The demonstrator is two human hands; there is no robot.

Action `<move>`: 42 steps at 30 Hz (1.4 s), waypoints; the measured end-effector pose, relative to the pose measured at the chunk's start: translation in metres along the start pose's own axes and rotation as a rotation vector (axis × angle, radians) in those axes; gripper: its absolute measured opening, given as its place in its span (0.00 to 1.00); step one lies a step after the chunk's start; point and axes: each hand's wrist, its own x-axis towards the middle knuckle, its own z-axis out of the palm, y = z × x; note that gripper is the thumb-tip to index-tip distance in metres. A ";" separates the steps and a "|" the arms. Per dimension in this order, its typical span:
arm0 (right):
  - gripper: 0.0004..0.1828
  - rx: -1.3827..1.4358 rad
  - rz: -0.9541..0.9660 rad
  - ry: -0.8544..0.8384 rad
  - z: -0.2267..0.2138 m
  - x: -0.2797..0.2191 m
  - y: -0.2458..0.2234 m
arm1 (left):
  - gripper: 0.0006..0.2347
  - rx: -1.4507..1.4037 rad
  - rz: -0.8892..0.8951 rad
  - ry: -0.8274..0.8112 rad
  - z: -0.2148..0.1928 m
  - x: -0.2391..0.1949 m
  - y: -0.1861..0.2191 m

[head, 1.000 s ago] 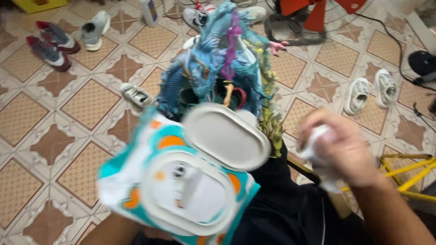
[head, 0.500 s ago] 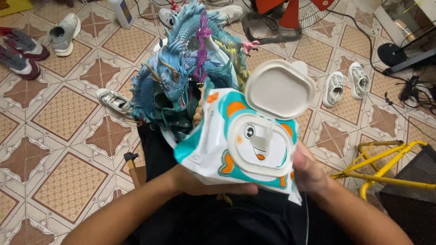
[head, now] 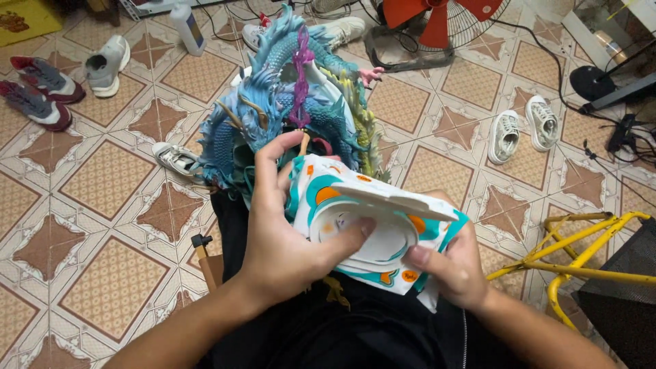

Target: The person opens a wet wipe package and uses a wipe to clean a small translucent yellow figurine. They wipe the figurine repeatedly while holding it in one hand and rotating it to access different surfaces.

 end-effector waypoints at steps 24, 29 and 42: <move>0.34 0.279 0.091 0.073 -0.025 0.003 0.023 | 0.39 0.018 -0.148 -0.302 -0.021 0.010 0.019; 0.35 0.197 0.108 0.066 -0.037 -0.001 0.020 | 0.30 0.022 -0.384 -0.259 -0.004 0.036 0.030; 0.54 0.441 1.002 0.444 0.010 0.044 -0.075 | 0.49 0.002 -0.678 -0.268 0.000 0.031 0.024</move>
